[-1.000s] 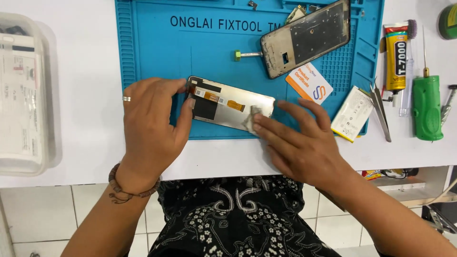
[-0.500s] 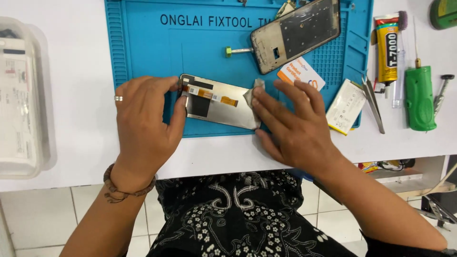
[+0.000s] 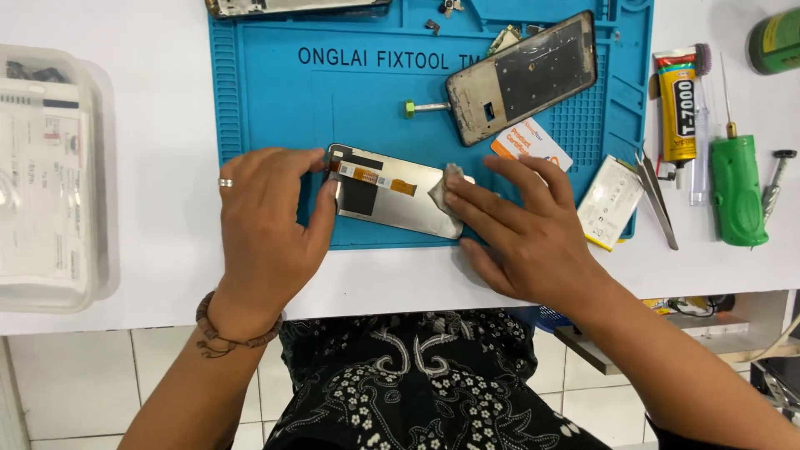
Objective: A person is repairing a mobile phone by applying adhesive to the frame and carefully assembling internal parts like the battery and motherboard.
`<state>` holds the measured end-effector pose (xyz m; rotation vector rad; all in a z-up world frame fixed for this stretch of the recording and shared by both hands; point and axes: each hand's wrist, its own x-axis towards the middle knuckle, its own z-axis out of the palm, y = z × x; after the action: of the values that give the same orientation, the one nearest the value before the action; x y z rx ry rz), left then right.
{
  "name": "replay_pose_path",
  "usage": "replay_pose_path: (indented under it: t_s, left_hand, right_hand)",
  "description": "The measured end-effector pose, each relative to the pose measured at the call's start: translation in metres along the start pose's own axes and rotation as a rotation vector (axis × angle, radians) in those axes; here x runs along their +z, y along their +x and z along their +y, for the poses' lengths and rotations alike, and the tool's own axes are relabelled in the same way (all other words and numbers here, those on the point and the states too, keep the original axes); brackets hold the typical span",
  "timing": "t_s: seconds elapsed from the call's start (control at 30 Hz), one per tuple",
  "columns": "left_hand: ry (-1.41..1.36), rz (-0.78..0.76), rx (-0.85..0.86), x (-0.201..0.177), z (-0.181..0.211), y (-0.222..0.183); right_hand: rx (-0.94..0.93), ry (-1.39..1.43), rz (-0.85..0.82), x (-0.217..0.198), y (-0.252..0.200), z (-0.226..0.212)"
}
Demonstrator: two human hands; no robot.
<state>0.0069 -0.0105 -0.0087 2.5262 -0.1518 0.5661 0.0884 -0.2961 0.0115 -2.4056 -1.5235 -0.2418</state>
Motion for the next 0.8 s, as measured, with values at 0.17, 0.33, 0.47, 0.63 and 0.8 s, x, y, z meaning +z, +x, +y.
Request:
replay_pose_path:
  t_s: [0.17, 0.33, 0.47, 0.63, 0.8]
  left_hand:
    - [0.017, 0.006, 0.015, 0.001, 0.002, 0.000]
    - [0.013, 0.011, 0.022, 0.004, 0.003, 0.000]
    - [0.007, 0.010, 0.018, 0.002, -0.001, -0.001]
    - [0.018, 0.018, 0.008, 0.005, -0.001, -0.002]
    - [-0.009, 0.037, 0.023, 0.002, 0.000, -0.003]
  right_hand:
    - [-0.138, 0.056, 0.103, 0.017, 0.044, 0.001]
    - [-0.128, -0.029, 0.015, 0.006, 0.022, 0.003]
    - [-0.061, -0.045, -0.044, -0.013, -0.005, 0.005]
    - [-0.119, -0.014, -0.002, 0.009, 0.026, -0.002]
    - [-0.213, 0.124, 0.038, 0.028, 0.071, -0.009]
